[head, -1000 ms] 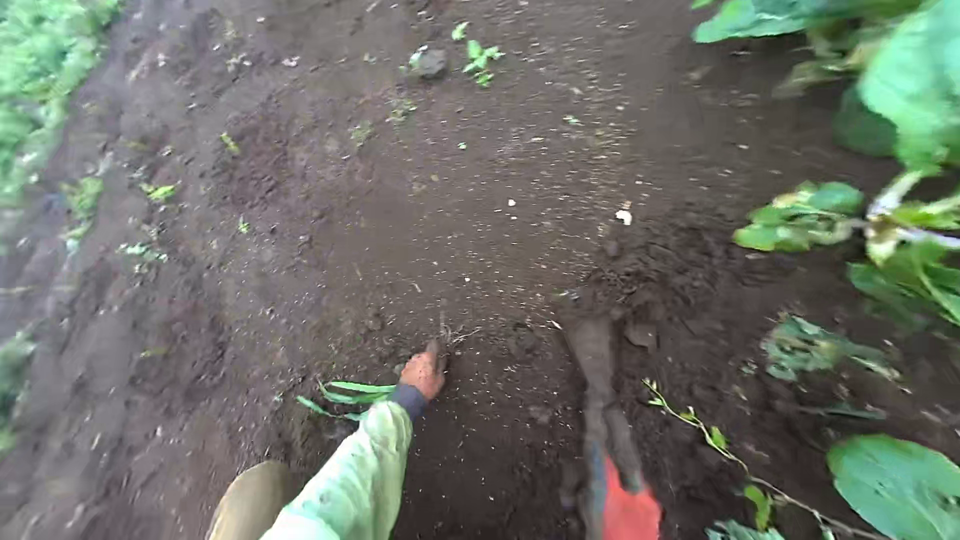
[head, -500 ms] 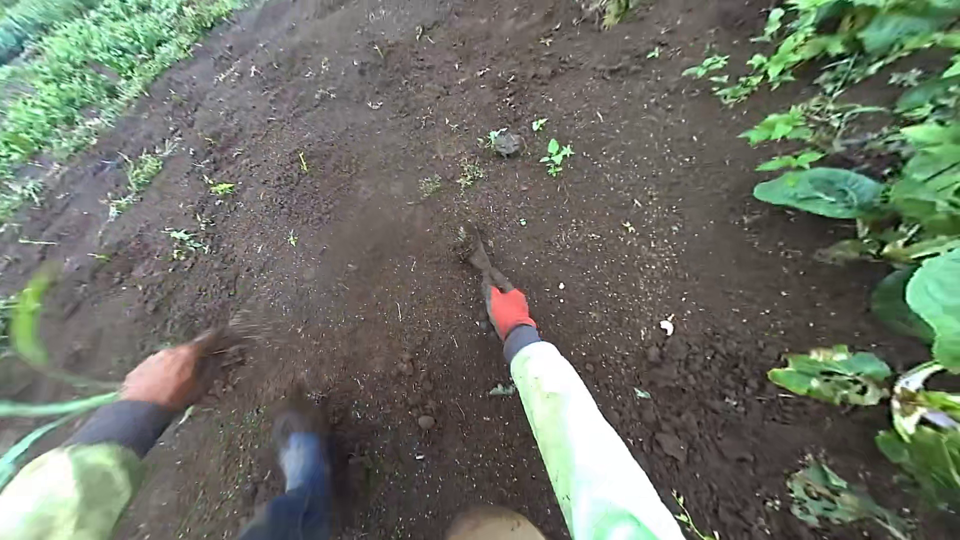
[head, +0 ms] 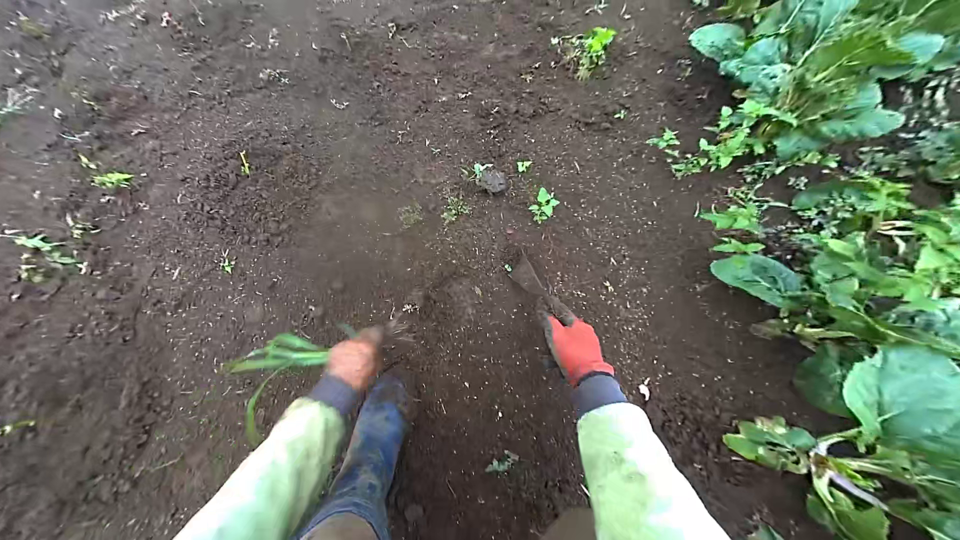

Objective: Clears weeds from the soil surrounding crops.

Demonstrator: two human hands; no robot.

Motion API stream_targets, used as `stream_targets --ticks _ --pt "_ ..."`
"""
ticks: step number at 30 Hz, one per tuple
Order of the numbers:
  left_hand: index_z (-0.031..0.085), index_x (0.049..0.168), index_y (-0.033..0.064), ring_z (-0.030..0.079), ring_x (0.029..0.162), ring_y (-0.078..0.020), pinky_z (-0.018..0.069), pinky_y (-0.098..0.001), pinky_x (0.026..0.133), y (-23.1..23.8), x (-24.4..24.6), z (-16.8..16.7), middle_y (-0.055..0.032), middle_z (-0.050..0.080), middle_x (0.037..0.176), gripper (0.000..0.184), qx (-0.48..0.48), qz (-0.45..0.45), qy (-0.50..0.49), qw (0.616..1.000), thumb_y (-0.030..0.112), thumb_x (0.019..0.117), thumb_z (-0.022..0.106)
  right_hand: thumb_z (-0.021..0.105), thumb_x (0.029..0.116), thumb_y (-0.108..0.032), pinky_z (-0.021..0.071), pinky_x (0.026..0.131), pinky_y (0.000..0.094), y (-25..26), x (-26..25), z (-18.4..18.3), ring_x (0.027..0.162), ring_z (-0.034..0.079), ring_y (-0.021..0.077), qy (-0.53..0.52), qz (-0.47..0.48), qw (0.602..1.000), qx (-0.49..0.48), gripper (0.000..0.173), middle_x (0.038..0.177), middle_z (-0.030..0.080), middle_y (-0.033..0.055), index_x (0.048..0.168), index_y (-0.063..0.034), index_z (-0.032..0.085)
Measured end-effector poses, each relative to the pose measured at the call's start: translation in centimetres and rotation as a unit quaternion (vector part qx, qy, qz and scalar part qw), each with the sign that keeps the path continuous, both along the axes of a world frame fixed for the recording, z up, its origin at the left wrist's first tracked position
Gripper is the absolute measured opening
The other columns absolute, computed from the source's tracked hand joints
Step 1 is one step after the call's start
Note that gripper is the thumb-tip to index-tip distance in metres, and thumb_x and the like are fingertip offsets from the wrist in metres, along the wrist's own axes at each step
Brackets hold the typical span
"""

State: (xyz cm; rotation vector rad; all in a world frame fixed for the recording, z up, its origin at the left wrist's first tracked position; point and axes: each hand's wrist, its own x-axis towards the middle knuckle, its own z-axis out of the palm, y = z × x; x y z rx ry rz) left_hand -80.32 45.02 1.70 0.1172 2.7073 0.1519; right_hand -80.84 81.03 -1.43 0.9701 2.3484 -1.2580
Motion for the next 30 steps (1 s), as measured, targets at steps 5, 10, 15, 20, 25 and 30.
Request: stream_targets --ticks 5,10,15,20,25,30 --pt "0.041 0.158 0.0228 0.046 0.144 -0.0394 0.0557 -0.0606 0.093 4.7 -9.2 -11.3 -0.0064 0.037 0.165 0.063 0.048 -0.146 0.009 0.988 0.004 0.0990 0.055 0.048 0.1079 -0.045 0.0512 0.041 0.0375 -5.5 2.9 1.5 0.045 0.056 0.0182 0.053 -0.137 0.981 -0.126 0.048 0.066 0.063 0.0076 0.145 -0.0153 0.055" --pt "0.062 0.137 0.0132 0.057 0.131 -0.0427 0.0558 -0.0589 0.092 -1.0 -10.2 -15.1 -0.0177 0.060 0.142 0.040 0.109 -0.196 -0.027 0.974 0.016 0.0965 0.065 0.042 0.1086 -0.049 0.0479 0.045 0.0340 -11.4 -10.3 -2.5 0.050 0.053 0.0153 0.043 -0.149 0.964 -0.214 0.048 0.072 0.060 0.0055 0.129 -0.0091 0.060" --pt "0.073 0.118 0.0048 0.072 0.108 -0.0362 0.0593 -0.0558 0.087 -3.7 -9.3 -15.8 -0.0164 0.074 0.118 0.031 0.222 -0.106 0.094 0.965 0.016 0.0891 0.071 0.050 0.1077 -0.041 0.0558 0.053 0.0404 -14.1 -17.2 -0.8 0.056 0.061 0.0203 0.028 -0.092 0.989 -0.112 0.046 0.079 0.066 0.0111 0.135 -0.0059 0.059" --pt "0.070 0.106 -0.0086 0.075 0.076 -0.0323 0.0622 -0.0509 0.071 -10.1 -11.0 -14.1 -0.0192 0.074 0.087 0.031 0.266 0.111 0.289 0.913 0.013 0.0845 0.062 0.050 0.1083 -0.039 0.0500 0.038 0.0333 -16.8 -8.0 0.4 0.042 0.056 0.0158 -0.032 -0.134 0.966 -0.219 0.042 0.060 0.061 0.0059 0.133 -0.0067 0.058" --pt "0.061 0.122 -0.0166 0.074 0.088 -0.0325 0.0600 -0.0485 0.084 -6.9 -21.0 -9.7 -0.0251 0.073 0.097 0.036 0.286 0.204 0.370 0.860 0.010 0.0978 0.056 0.054 0.1060 -0.044 0.0510 0.042 0.0374 -23.3 -19.6 -3.6 0.046 0.056 0.0191 0.008 -0.107 0.963 -0.248 0.046 0.066 0.063 0.0090 0.137 -0.0107 0.060" --pt "0.054 0.137 -0.0117 0.068 0.112 -0.0434 0.0503 -0.0559 0.104 -1.2 -33.5 -8.6 -0.0316 0.069 0.117 0.043 0.298 0.275 0.302 0.862 0.010 0.1005 0.055 0.056 0.1062 -0.036 0.0521 0.040 0.0347 -23.8 -15.3 0.4 0.045 0.059 0.0174 0.032 -0.179 0.947 -0.264 0.043 0.063 0.065 0.0083 0.133 -0.0033 0.060"
